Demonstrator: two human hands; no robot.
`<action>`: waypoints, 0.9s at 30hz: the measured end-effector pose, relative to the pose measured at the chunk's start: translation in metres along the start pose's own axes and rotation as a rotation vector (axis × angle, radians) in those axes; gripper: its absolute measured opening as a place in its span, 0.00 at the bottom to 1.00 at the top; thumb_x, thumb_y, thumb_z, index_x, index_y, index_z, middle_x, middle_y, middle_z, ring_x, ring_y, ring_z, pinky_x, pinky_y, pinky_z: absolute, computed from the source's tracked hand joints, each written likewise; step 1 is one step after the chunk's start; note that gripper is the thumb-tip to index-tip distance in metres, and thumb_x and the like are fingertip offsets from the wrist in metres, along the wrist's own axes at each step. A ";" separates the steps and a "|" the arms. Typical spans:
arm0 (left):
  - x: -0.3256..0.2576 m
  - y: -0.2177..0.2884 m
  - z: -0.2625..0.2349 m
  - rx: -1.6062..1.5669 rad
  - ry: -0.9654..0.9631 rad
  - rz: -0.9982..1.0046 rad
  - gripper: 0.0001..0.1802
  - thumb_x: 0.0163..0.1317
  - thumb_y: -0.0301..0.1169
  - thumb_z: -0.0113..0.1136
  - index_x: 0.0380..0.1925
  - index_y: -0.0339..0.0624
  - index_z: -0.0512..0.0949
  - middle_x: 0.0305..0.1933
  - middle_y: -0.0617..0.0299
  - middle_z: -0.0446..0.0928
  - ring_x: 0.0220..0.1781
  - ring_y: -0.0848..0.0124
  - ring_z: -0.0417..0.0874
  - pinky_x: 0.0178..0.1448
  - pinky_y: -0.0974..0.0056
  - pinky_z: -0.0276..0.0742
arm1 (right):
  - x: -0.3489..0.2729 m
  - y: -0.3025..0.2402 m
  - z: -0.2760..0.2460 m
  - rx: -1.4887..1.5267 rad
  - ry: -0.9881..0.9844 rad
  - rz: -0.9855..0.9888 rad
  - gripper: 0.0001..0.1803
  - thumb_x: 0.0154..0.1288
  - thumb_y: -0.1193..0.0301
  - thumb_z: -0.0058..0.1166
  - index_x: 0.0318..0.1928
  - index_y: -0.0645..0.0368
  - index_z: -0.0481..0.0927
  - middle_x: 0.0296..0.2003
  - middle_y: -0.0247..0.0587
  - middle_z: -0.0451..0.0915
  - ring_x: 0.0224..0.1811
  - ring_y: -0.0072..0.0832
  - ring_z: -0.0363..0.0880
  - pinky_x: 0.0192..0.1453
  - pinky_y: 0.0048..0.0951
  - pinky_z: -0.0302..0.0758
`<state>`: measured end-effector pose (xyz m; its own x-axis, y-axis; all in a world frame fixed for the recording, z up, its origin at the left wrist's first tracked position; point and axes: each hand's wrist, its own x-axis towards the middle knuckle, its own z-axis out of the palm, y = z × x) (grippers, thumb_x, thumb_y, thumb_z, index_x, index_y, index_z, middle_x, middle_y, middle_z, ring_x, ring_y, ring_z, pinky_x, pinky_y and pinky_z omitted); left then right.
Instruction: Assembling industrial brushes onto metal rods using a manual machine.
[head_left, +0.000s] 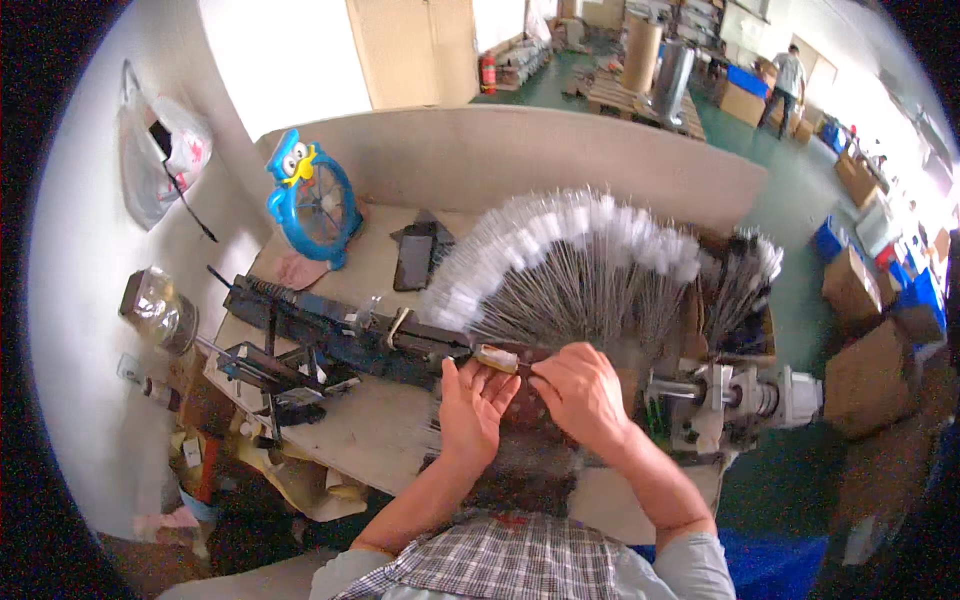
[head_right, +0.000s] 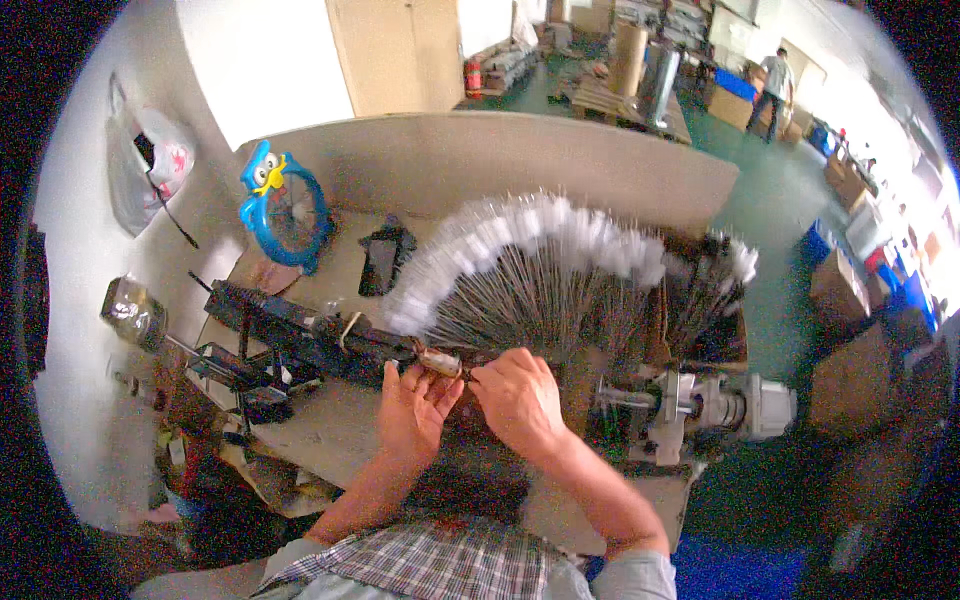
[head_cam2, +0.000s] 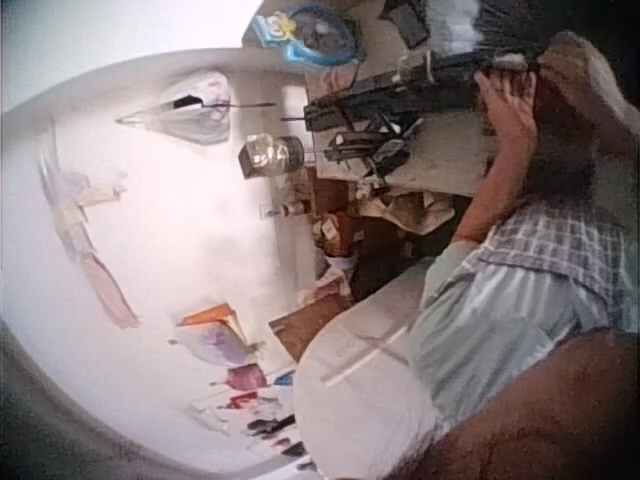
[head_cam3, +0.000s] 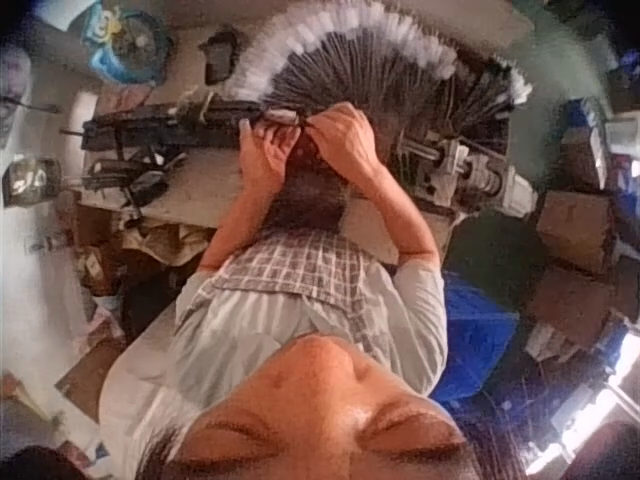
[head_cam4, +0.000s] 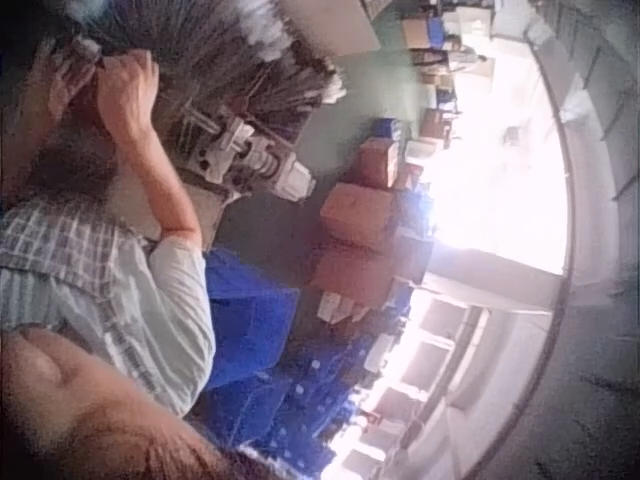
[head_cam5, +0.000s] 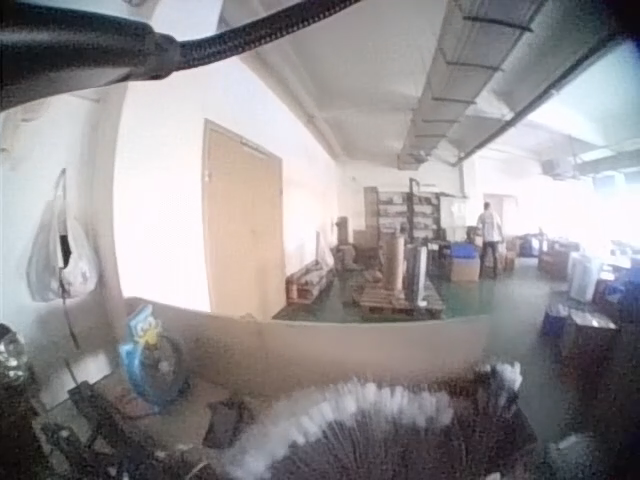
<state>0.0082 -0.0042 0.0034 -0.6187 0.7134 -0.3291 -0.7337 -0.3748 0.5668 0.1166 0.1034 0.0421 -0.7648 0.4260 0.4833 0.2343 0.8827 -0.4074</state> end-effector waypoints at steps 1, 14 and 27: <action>0.000 -0.003 -0.004 0.054 -0.017 0.009 0.35 0.66 0.57 0.35 0.56 0.33 0.60 0.54 0.50 0.68 0.55 0.61 0.71 0.61 0.57 0.68 | 0.000 0.002 -0.002 0.053 0.032 -0.026 0.08 0.48 0.72 0.61 0.32 0.57 0.81 0.29 0.36 0.79 0.38 0.35 0.76 0.43 0.34 0.72; -0.020 0.082 -0.199 0.195 0.444 0.257 0.11 0.62 0.38 0.53 0.39 0.44 0.75 0.32 0.63 0.74 0.39 0.71 0.77 0.42 0.70 0.73 | -0.087 0.026 0.009 0.171 -0.303 0.226 0.09 0.56 0.68 0.56 0.36 0.55 0.82 0.31 0.43 0.80 0.34 0.40 0.79 0.35 0.38 0.76; -0.043 0.198 -0.304 0.240 0.878 0.650 0.23 0.58 0.52 0.56 0.37 0.43 0.74 0.32 0.62 0.76 0.35 0.74 0.75 0.40 0.70 0.69 | -0.105 0.047 -0.019 -0.178 -0.519 0.137 0.07 0.56 0.69 0.52 0.35 0.51 0.80 0.32 0.36 0.76 0.35 0.38 0.77 0.36 0.38 0.74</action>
<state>-0.1962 -0.2890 -0.1003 -0.9181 -0.2779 -0.2827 -0.1841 -0.3326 0.9249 0.2190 0.1037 -0.0125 -0.9046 0.4254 -0.0271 0.4153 0.8653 -0.2806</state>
